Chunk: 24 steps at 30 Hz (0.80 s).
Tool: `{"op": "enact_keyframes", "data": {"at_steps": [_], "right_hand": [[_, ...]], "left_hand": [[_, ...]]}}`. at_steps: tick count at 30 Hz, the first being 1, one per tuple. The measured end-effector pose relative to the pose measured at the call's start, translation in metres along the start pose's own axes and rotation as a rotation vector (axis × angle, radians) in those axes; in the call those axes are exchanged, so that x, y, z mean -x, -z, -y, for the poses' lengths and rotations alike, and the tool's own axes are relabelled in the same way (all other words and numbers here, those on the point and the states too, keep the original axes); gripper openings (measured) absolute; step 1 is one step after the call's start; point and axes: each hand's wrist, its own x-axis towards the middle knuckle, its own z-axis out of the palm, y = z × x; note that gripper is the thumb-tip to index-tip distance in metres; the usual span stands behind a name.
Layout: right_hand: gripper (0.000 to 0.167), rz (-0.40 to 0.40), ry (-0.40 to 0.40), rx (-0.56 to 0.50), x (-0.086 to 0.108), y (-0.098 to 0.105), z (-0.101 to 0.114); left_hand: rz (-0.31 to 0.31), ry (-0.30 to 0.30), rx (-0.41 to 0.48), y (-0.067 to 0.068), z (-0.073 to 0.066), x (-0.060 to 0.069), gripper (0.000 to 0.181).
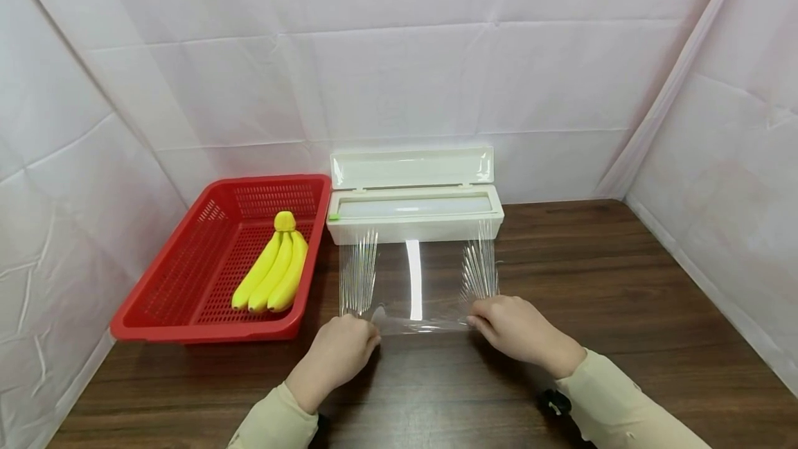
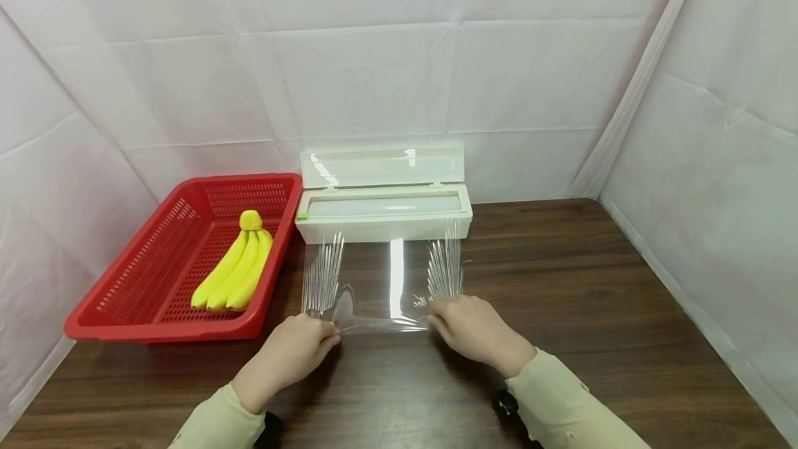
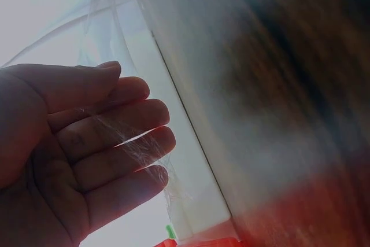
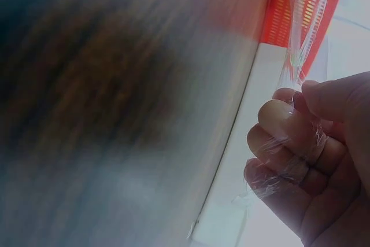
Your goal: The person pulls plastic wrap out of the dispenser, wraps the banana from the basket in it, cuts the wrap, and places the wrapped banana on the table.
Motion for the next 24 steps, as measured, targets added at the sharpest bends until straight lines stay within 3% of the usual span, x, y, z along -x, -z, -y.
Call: {"op": "enact_keyframes", "data": {"at_steps": [5,14,24], "right_hand": [[0.006,0.002,0.005,-0.005,0.0011,-0.0004,0.0010],[0.035,0.129,-0.025,-0.014,0.0034,0.0032,0.0026],[0.034,0.162,-0.009,-0.025,0.0055,0.0056,0.0071]], "left_hand": [[0.007,-0.004,0.000,0.0000,-0.0007,0.0018,0.010],[0.037,-0.002,0.005,-0.0006,-0.0006,0.0032,0.009],[0.088,-0.004,0.036,0.0012,-0.0025,0.0056,0.008]]}}
